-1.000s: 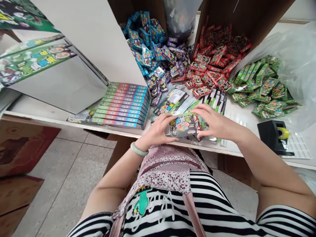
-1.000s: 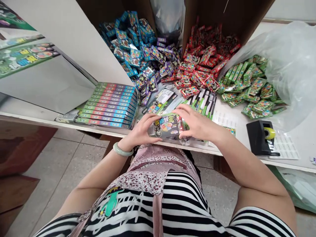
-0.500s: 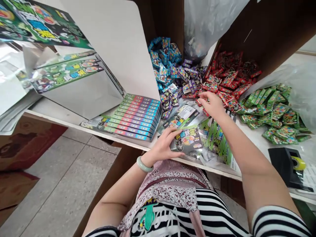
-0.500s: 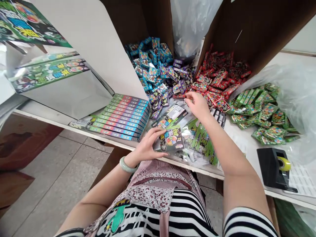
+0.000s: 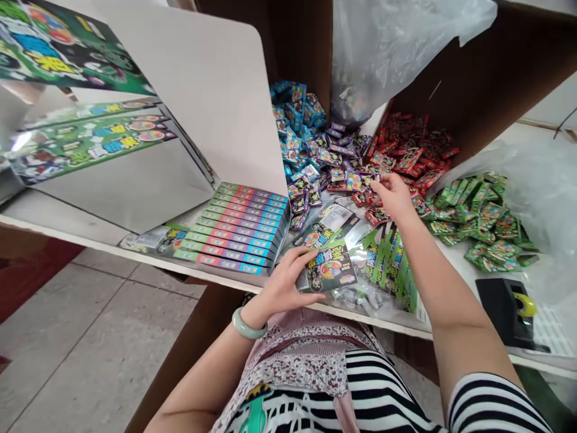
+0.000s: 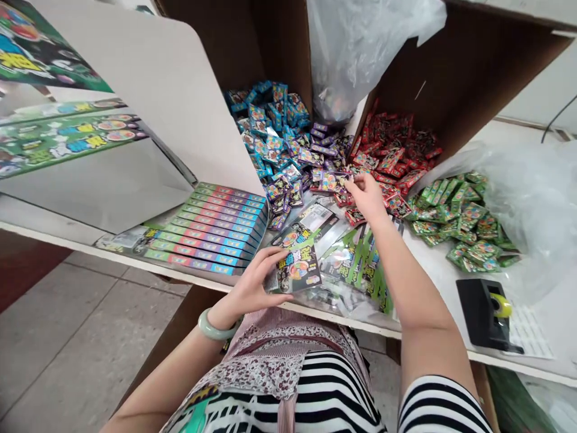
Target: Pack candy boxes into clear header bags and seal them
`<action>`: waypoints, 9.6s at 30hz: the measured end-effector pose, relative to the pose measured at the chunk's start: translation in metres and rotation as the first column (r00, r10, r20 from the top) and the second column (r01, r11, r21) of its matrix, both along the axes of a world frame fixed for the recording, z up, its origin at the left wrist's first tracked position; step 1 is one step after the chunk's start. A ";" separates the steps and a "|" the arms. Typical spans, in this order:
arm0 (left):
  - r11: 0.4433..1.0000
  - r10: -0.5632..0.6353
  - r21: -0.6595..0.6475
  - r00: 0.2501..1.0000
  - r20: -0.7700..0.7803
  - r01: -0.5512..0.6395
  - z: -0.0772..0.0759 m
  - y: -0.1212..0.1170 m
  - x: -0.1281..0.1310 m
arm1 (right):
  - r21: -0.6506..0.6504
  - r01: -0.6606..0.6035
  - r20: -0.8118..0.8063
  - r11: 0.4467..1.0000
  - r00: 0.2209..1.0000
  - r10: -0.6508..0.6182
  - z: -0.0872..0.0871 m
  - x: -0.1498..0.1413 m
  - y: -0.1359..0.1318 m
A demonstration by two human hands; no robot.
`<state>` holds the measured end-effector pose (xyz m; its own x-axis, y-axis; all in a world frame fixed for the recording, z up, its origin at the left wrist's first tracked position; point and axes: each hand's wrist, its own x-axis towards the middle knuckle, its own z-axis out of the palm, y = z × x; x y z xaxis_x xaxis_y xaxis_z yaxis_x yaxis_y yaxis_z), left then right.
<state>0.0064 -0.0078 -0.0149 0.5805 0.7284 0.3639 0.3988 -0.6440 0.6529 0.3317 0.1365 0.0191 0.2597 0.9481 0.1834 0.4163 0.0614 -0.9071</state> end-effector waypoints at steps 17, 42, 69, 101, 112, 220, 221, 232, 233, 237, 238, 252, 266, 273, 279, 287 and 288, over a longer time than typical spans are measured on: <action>0.997 0.037 0.066 0.996 -0.084 -0.032 -0.004 -0.014 -0.002 | -0.193 0.094 0.242 0.977 0.969 -0.046 -0.025 0.024 -0.207; 0.965 -0.134 0.201 0.977 -0.166 0.167 0.004 -0.008 0.014 | -0.190 -0.628 0.731 0.755 0.422 0.536 0.041 0.001 -0.212; 0.997 0.019 -0.082 0.986 0.168 -0.006 0.002 -0.017 -0.003 | -0.206 -0.541 0.882 0.816 0.258 0.394 0.011 -0.123 0.090; 0.963 0.117 0.253 0.989 -0.089 -0.091 -0.016 -0.010 0.010 | -0.161 -0.333 -0.026 0.929 0.942 0.333 0.018 -0.016 -0.184; 0.974 0.057 0.221 0.995 -0.076 -0.039 -0.010 -0.013 0.008 | -0.178 -0.384 -0.022 0.906 0.922 0.387 0.026 -0.018 -0.191; 0.957 0.201 -0.274 0.898 0.391 -0.095 -0.004 -0.004 0.045 | -0.275 0.279 0.528 0.920 0.844 -0.098 -0.071 0.166 -0.230; 0.957 0.194 -0.276 0.896 0.400 -0.083 -0.004 -0.004 0.046 | -0.266 0.279 0.520 0.923 0.847 -0.106 -0.068 0.166 -0.236; 0.947 0.119 -0.321 0.891 0.437 0.031 0.020 -0.024 0.067 | -0.102 -0.465 0.120 0.880 0.872 0.475 0.068 0.005 -0.211; 0.945 0.109 -0.324 0.892 0.439 0.044 0.022 -0.025 0.068 | -0.103 -0.524 0.112 0.845 0.838 0.534 0.073 -0.014 -0.204; 0.934 0.100 -0.350 0.889 0.447 0.071 0.028 -0.028 0.063 | -0.155 -0.595 0.117 0.789 0.782 0.612 0.069 -0.058 -0.179; 0.930 0.103 -0.361 0.887 0.450 0.075 0.030 -0.028 0.061 | -0.173 -0.598 0.120 0.783 0.776 0.619 0.065 -0.061 -0.174; 0.921 0.164 -0.388 0.873 0.459 0.031 0.019 -0.021 0.067 | -0.321 -0.618 0.120 0.718 0.725 0.678 0.052 -0.062 -0.145; 0.881 0.042 -0.423 0.857 0.514 0.211 0.019 -0.058 0.029 | -0.573 -0.594 -0.557 0.565 0.788 0.263 0.035 -0.042 -0.141; 0.848 -0.141 0.528 0.978 0.152 0.040 0.066 -0.041 -0.018 | -0.428 -0.785 -0.704 0.449 0.600 0.380 0.042 -0.070 -0.145; 0.707 0.204 0.703 0.973 -0.104 -0.073 0.021 -0.036 -0.034 | -0.292 -0.684 -0.448 0.668 0.715 0.537 0.034 -0.131 -0.127; 0.801 0.568 0.282 0.819 -0.080 -0.528 0.026 0.055 -0.131 | 0.224 -0.463 0.195 0.858 0.883 0.426 0.054 -0.152 -0.056; 0.843 0.523 0.242 0.838 -0.157 -0.481 0.028 0.072 -0.136 | 0.247 -0.477 0.240 0.843 0.873 0.424 0.054 -0.161 -0.050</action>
<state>-0.1297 0.0646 0.0134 0.2305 0.8713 0.4333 0.8124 -0.4174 0.4071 0.1709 0.0870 0.0735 -0.2437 0.8491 0.4687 0.4229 0.5280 -0.7365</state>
